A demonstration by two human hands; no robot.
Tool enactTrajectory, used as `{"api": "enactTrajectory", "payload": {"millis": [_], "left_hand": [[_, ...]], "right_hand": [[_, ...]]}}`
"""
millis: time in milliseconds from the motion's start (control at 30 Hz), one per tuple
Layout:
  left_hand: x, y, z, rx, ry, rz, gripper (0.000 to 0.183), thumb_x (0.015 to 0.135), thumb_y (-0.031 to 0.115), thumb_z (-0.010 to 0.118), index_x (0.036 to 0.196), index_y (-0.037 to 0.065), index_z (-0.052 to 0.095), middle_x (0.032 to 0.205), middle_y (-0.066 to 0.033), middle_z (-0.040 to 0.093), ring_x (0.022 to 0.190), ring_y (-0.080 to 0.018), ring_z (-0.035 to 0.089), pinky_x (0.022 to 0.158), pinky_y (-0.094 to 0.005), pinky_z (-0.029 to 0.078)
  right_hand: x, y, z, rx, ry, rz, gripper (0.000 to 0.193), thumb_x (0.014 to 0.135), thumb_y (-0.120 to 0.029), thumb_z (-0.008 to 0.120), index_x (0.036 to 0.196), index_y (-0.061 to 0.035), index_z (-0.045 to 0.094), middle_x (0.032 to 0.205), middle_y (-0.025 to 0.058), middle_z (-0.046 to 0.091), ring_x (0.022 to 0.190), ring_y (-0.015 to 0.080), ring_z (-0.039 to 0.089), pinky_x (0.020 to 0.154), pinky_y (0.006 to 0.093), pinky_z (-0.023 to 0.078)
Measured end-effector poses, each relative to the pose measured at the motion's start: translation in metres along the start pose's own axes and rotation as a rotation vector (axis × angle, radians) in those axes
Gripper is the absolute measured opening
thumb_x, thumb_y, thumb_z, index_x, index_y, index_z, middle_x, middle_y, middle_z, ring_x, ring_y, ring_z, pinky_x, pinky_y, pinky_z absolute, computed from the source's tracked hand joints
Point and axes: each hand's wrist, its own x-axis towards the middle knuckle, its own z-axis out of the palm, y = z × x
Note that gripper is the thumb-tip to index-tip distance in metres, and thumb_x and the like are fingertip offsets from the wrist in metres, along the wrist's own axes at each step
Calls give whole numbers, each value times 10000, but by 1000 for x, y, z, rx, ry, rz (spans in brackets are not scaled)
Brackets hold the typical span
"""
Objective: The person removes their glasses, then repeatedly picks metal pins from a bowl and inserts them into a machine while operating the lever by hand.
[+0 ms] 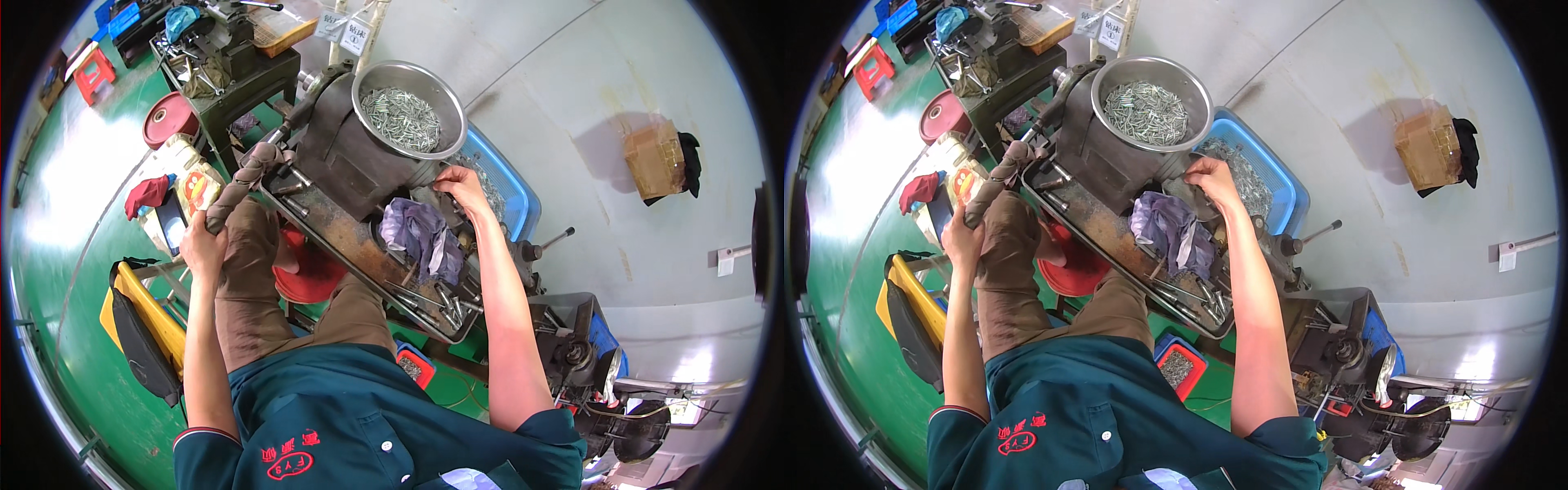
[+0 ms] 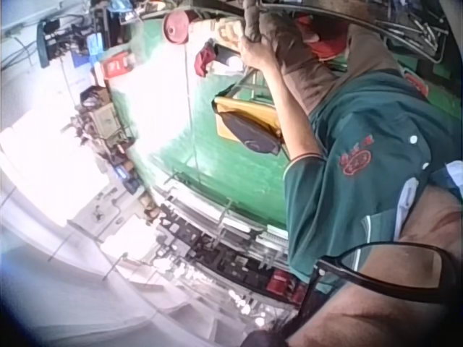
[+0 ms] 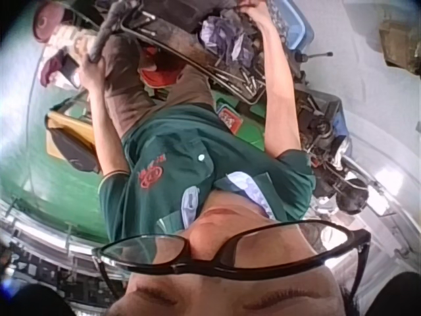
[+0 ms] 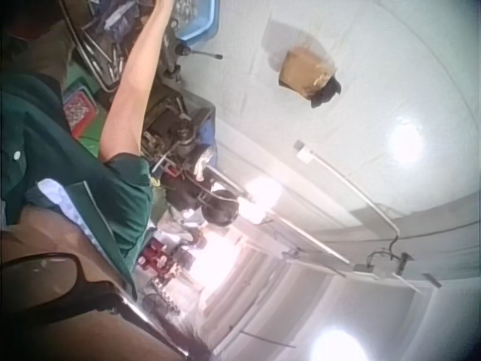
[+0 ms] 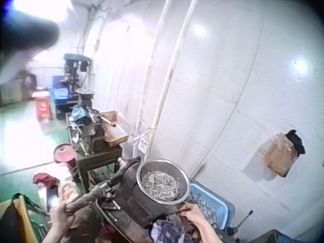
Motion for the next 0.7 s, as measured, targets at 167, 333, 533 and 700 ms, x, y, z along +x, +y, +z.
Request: {"api": "enactTrajectory", "payload": {"millis": [167, 333, 533, 700], "left_hand": [[0, 0, 1, 1, -4, -5, 274, 592, 188, 627, 788, 51, 493, 712, -175, 560, 703, -357, 540, 589, -417, 426], [0, -2, 2, -1, 4, 6, 270, 596, 189, 621, 794, 51, 498, 710, -178, 562, 695, -359, 542, 587, -421, 428], [1, 2, -1, -6, 3, -4, 265, 595, 186, 616, 788, 48, 500, 706, -178, 562, 693, -355, 545, 587, -419, 429], [0, 1, 0, -4, 6, 0, 264, 594, 183, 613, 792, 47, 502, 706, -176, 563, 692, -350, 547, 590, -415, 431]], "right_hand": [[0, 0, 0, 73, 3, 0, 103, 609, 50, 591, 697, 9, 560, 652, 37, 574, 607, 104, 525, 588, 214, 414], [1, 2, 1, 40, 43, 1, 114, 605, 59, 592, 701, 10, 553, 659, 41, 574, 608, 106, 528, 590, 218, 420], [-1, -2, 1, 9, 40, 11, 119, 606, 64, 586, 713, 19, 558, 665, 49, 579, 607, 111, 535, 587, 219, 425], [-2, -4, 3, 39, 30, 15, 123, 608, 66, 582, 725, 33, 561, 676, 67, 587, 616, 123, 550, 595, 227, 435]]}}
